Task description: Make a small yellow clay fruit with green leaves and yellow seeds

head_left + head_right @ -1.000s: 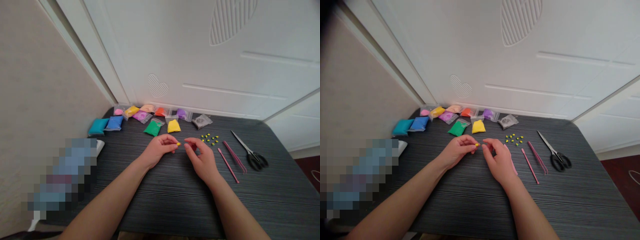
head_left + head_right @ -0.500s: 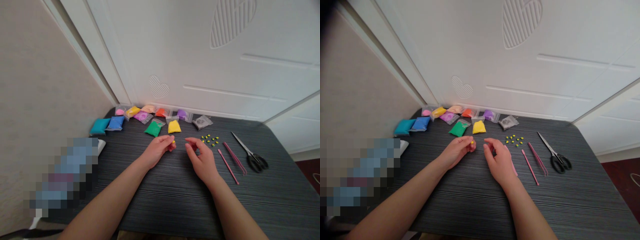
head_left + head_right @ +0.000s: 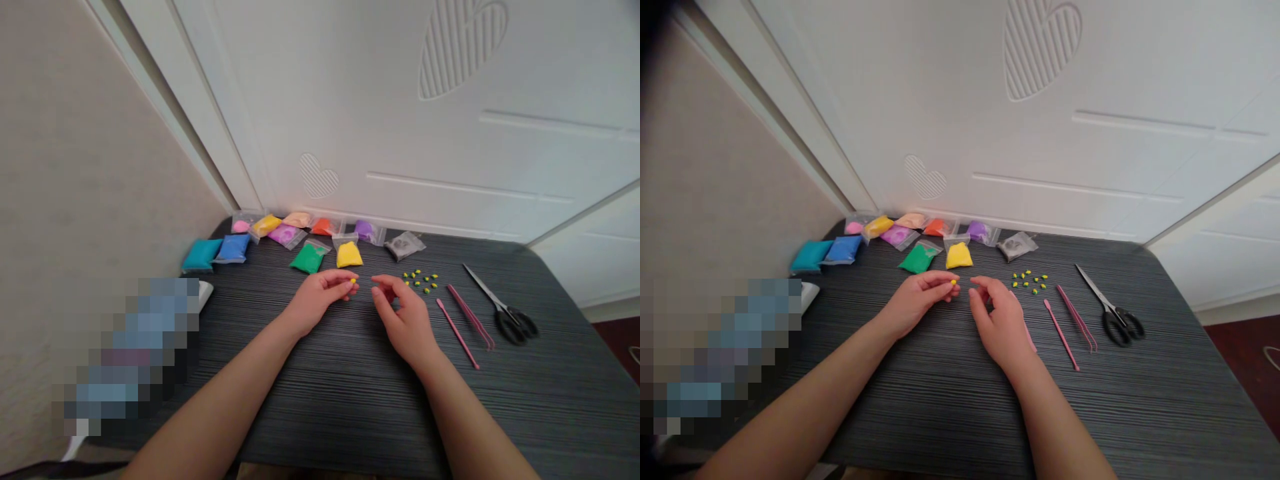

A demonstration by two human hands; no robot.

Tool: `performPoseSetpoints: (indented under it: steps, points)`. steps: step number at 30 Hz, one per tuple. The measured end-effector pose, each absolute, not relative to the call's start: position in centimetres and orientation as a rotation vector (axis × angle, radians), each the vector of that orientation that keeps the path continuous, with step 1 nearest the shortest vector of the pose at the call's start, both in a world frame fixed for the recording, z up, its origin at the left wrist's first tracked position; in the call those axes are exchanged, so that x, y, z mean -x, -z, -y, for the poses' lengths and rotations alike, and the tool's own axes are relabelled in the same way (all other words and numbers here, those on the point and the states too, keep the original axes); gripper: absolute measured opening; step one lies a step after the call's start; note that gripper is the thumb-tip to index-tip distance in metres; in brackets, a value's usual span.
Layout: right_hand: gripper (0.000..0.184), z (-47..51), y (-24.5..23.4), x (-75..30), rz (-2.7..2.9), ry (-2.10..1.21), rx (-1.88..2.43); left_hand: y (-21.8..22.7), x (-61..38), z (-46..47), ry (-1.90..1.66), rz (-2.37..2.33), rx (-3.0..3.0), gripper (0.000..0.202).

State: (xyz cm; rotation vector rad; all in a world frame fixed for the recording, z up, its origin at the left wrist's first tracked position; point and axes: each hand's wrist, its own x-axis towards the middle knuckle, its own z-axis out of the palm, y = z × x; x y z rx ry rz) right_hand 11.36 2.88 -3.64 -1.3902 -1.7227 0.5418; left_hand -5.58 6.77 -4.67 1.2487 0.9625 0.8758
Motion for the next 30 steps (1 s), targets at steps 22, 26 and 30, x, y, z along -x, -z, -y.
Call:
performPoseSetpoints:
  steps: [22, 26, 30]
  points:
    - [0.020, -3.6, 3.8, -12.1, 1.643, -0.522, 1.338, 3.3, 5.7, -1.2, -0.168, -1.306, -2.806, 0.037]
    - [0.020, -3.6, 3.7, -12.2, 1.619, -0.523, 1.313, 3.1, 5.2, 0.2, -0.128, -1.365, -2.809, 0.043]
    - [0.021, -3.8, 3.6, -12.5, 1.591, -0.512, 1.311, 3.3, 3.4, -0.3, -0.138, -1.437, -2.817, 0.050]
